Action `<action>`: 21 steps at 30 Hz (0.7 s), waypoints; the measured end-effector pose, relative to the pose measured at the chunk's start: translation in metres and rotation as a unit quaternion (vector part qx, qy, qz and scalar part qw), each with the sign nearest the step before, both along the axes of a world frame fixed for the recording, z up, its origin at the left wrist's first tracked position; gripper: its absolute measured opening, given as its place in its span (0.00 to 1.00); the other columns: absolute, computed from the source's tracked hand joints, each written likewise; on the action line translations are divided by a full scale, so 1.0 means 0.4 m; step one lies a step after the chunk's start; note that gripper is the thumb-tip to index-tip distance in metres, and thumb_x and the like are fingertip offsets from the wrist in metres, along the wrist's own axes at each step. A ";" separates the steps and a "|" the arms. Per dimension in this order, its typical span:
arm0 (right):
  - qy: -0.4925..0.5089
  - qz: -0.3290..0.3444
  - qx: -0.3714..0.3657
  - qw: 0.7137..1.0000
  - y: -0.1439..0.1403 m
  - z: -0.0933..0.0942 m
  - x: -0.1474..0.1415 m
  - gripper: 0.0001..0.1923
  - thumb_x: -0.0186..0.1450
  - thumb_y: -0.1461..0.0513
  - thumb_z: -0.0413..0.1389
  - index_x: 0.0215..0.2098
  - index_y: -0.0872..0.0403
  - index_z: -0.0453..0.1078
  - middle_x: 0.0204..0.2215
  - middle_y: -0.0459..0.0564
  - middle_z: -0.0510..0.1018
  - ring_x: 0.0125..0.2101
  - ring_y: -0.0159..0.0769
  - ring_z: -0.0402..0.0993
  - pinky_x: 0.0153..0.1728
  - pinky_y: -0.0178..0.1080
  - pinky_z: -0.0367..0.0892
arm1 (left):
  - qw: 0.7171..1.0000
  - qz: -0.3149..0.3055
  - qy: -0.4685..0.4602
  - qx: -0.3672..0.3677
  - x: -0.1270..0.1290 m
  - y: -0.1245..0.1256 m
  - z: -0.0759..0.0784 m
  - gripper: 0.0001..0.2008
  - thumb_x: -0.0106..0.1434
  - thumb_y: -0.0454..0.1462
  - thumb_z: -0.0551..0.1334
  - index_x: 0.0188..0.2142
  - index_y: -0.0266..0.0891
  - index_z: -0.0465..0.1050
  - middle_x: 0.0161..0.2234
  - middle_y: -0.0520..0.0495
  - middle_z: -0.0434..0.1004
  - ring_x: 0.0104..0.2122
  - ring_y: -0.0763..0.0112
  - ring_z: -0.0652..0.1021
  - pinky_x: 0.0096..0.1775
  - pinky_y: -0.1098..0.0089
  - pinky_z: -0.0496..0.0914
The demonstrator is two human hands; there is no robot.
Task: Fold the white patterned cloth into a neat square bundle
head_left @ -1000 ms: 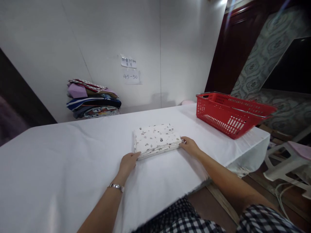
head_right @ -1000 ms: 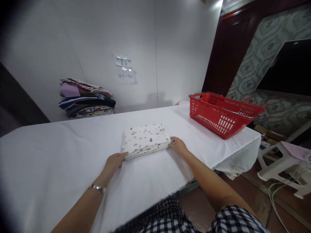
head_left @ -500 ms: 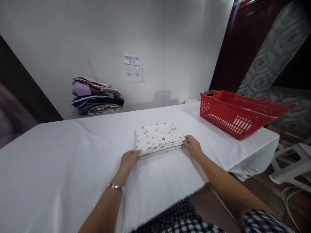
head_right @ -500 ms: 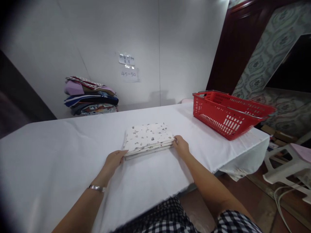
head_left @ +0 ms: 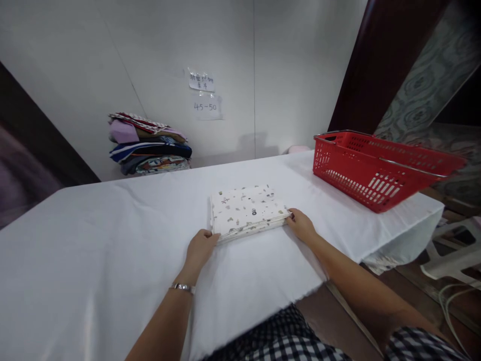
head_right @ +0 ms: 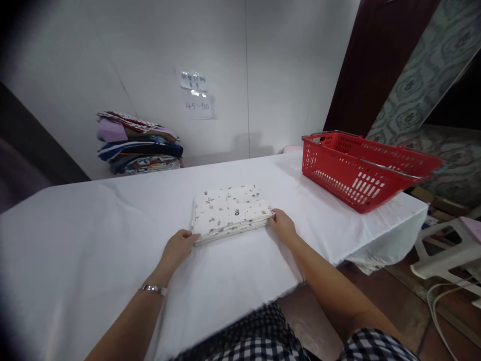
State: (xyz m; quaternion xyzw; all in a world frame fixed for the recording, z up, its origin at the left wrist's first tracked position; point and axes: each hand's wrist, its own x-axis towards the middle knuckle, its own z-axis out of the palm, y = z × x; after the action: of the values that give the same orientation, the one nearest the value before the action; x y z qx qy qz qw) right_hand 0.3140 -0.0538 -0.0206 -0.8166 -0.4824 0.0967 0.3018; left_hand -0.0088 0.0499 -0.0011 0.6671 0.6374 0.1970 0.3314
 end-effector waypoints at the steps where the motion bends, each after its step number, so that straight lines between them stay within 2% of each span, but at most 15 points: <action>1: 0.042 0.000 -0.009 0.999 0.002 0.007 0.005 0.17 0.58 0.59 0.52 0.46 0.51 0.67 0.34 0.47 0.74 0.33 0.34 0.67 0.32 0.33 0.59 | 1.000 0.008 -0.009 -0.004 0.002 0.002 0.000 0.18 0.53 0.46 0.59 0.39 0.37 0.68 0.30 0.46 0.76 0.25 0.67 0.74 0.29 0.70 0.63; 3: 0.140 -0.005 -0.035 0.990 0.007 0.026 0.017 0.19 0.55 0.60 0.55 0.46 0.52 0.67 0.32 0.46 0.74 0.32 0.33 0.68 0.32 0.33 0.60 | 0.999 0.018 -0.019 -0.019 0.006 0.002 0.007 0.24 0.53 0.45 0.59 0.47 0.36 0.63 0.31 0.46 0.76 0.24 0.69 0.74 0.28 0.70 0.64; 5: 0.210 -0.007 -0.066 0.976 0.015 0.047 0.029 0.18 0.55 0.59 0.55 0.44 0.54 0.68 0.28 0.46 0.74 0.29 0.32 0.69 0.28 0.32 0.61 | 0.999 0.014 -0.017 -0.044 0.010 0.000 0.021 0.27 0.54 0.44 0.59 0.51 0.34 0.61 0.30 0.45 0.76 0.22 0.69 0.73 0.27 0.71 0.63; 7: 0.231 0.003 -0.086 0.969 0.026 0.067 0.034 0.15 0.58 0.54 0.53 0.36 0.57 0.69 0.23 0.47 0.72 0.23 0.31 0.67 0.23 0.33 0.61 | 0.998 0.012 -0.019 -0.066 0.014 -0.003 0.037 0.27 0.54 0.43 0.58 0.51 0.32 0.60 0.27 0.46 0.75 0.22 0.69 0.72 0.26 0.71 0.63; 8: 0.240 0.007 -0.096 0.966 0.032 0.074 0.034 0.17 0.59 0.51 0.51 0.32 0.58 0.69 0.21 0.47 0.71 0.20 0.30 0.66 0.21 0.33 0.60 | 0.997 0.015 -0.023 -0.072 0.015 -0.005 0.043 0.27 0.53 0.42 0.58 0.51 0.32 0.61 0.25 0.47 0.74 0.22 0.69 0.72 0.26 0.71 0.62; 10: 0.259 0.010 -0.121 0.958 0.044 0.084 0.031 0.21 0.58 0.47 0.51 0.25 0.57 0.66 0.16 0.46 0.68 0.16 0.29 0.62 0.17 0.32 0.57 | 0.996 0.020 -0.034 -0.074 0.015 -0.005 0.050 0.23 0.52 0.41 0.59 0.46 0.32 0.65 0.21 0.50 0.71 0.21 0.69 0.71 0.25 0.72 0.61; 12: 0.279 0.006 -0.149 0.949 0.056 0.087 0.027 0.21 0.56 0.46 0.55 0.22 0.56 0.64 0.13 0.43 0.64 0.13 0.27 0.58 0.14 0.31 0.52 | 0.995 0.021 -0.055 -0.075 0.013 -0.001 0.051 0.15 0.50 0.40 0.60 0.37 0.33 0.69 0.17 0.53 0.67 0.19 0.70 0.69 0.23 0.72 0.59; 15: 0.298 0.002 -0.169 0.939 0.069 0.086 0.029 0.18 0.53 0.50 0.59 0.22 0.56 0.64 0.11 0.40 0.61 0.12 0.25 0.57 0.13 0.29 0.49 | 0.988 0.009 -0.109 -0.109 0.010 0.009 0.047 0.06 0.48 0.38 0.60 0.24 0.37 0.66 0.14 0.55 0.62 0.16 0.74 0.64 0.21 0.73 0.55; 18: 0.353 0.014 -0.166 0.921 0.073 0.086 0.037 0.15 0.54 0.52 0.59 0.25 0.57 0.66 0.14 0.43 0.67 0.14 0.26 0.61 0.14 0.29 0.54 | 0.979 0.005 -0.136 -0.154 0.009 0.019 0.048 0.08 0.47 0.38 0.60 0.18 0.38 0.61 0.12 0.56 0.57 0.15 0.77 0.59 0.19 0.74 0.50; 21: 0.457 0.043 -0.150 0.875 0.069 0.089 0.036 0.13 0.57 0.55 0.57 0.30 0.59 0.68 0.21 0.48 0.73 0.19 0.30 0.68 0.19 0.31 0.64 | 0.972 0.003 -0.142 -0.187 0.007 0.024 0.057 0.11 0.47 0.38 0.60 0.15 0.38 0.60 0.11 0.55 0.57 0.14 0.78 0.57 0.18 0.74 0.48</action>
State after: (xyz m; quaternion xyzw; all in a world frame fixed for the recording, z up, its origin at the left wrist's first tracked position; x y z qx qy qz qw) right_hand 0.3285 -0.0262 0.0151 -0.6953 -0.3048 0.5437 0.3579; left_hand -0.0058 0.0593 0.0216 0.5568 0.6116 0.1682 0.5364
